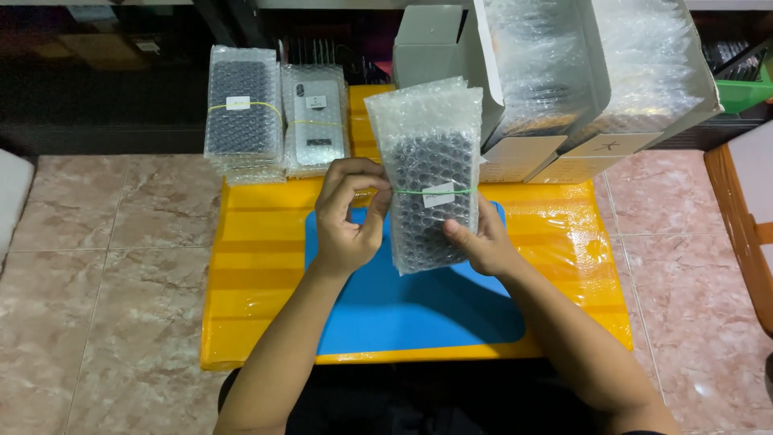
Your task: Unpacking and inspecting smartphones from bubble wrap packaging on a workbench.
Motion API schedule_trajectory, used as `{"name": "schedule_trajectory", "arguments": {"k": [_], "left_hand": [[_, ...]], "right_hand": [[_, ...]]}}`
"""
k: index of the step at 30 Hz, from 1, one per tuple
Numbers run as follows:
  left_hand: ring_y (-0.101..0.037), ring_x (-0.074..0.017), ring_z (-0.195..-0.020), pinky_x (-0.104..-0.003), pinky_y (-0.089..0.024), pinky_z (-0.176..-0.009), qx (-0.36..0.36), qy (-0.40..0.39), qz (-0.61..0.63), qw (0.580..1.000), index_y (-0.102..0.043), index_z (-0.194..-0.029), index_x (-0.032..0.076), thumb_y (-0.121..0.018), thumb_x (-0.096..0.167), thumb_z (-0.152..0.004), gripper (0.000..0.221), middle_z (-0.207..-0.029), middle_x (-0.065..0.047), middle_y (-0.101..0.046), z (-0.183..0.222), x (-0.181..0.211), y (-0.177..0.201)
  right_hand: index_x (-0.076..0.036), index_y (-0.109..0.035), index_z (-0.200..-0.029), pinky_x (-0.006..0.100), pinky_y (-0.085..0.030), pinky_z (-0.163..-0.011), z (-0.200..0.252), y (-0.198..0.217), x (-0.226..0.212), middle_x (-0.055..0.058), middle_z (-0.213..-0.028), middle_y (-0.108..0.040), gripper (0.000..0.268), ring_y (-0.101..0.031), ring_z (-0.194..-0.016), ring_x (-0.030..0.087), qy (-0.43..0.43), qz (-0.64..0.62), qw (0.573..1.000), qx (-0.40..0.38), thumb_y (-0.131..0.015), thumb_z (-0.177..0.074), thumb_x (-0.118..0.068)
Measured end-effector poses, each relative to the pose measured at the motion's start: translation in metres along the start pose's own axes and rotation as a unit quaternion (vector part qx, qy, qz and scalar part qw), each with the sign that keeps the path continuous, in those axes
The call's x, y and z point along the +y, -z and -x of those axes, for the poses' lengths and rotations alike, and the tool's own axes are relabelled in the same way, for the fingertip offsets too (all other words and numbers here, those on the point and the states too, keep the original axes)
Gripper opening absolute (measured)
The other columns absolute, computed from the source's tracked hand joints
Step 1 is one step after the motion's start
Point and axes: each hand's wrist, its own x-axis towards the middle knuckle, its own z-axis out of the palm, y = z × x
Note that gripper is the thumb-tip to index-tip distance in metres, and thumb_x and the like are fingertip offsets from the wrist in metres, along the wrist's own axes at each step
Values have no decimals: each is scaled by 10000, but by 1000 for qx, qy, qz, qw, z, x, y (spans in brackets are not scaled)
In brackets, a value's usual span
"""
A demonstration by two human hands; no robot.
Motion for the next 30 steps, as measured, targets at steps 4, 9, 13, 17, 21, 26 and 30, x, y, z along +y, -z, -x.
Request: {"name": "schedule_trajectory", "arguments": {"k": [4,9,13,17,21,26,30], "left_hand": [[-623,-237,-922,-398,-532,-878,-10,-6,-11,1000,-661,-943,74,-651,22,-983,66,-1046,-64,-584,3,-1,0],[-398,-183,-915,-408,-434,-890,-75,46,132,987,-427,-858,124,-392,223,-1088,253,-983,-41,-352,6,2,4],[-439,-219,-1039,-363,-370,-947,-80,53,210,973,-400,-716,137,-451,263,-937,259,-957,-39,-323,15,-20,17],[-512,-271,-1083,-418,-410,-1012,-80,36,192,977,-468,-656,128,-508,203,-843,205,-931,-68,-428,7,-20,25],[-657,-292,-927,-424,-526,-852,-81,7,54,995,-714,-956,65,-678,142,-937,87,-920,-90,-634,-1,0,10],[-669,-232,-821,-371,-561,-788,-50,31,62,996,-715,-989,60,-748,118,-939,84,-870,-70,-665,5,-3,2],[-675,-218,-804,-361,-569,-780,-35,32,73,996,-735,-932,52,-757,82,-933,38,-853,-69,-680,5,-3,2]], "right_hand": [[-4,-635,-1237,397,-588,-770,1,3,0,126,-959,-710,358,-663,-899,169,-3,22,1000,0,-693,-941,-196],[-24,-663,-1187,399,-601,-748,-1,-8,-12,159,-918,-724,310,-710,-850,223,-2,33,999,13,-704,-926,-186],[-44,-663,-1160,351,-595,-712,-2,-4,-4,96,-902,-705,278,-672,-800,147,-6,4,999,34,-696,-956,-231],[-62,-634,-1050,292,-604,-639,-13,12,-16,55,-826,-678,204,-689,-732,125,-31,-56,991,117,-623,-1018,-263],[-69,-637,-1163,346,-599,-768,-7,2,-7,77,-955,-714,278,-684,-882,154,-11,17,997,70,-696,-955,-244],[-66,-646,-1177,366,-607,-762,-1,7,2,116,-933,-711,305,-708,-852,207,-17,-4,999,48,-699,-943,-254],[-34,-639,-1209,397,-607,-778,3,3,-2,128,-966,-709,337,-701,-909,203,8,11,1000,23,-705,-924,-201]]}}
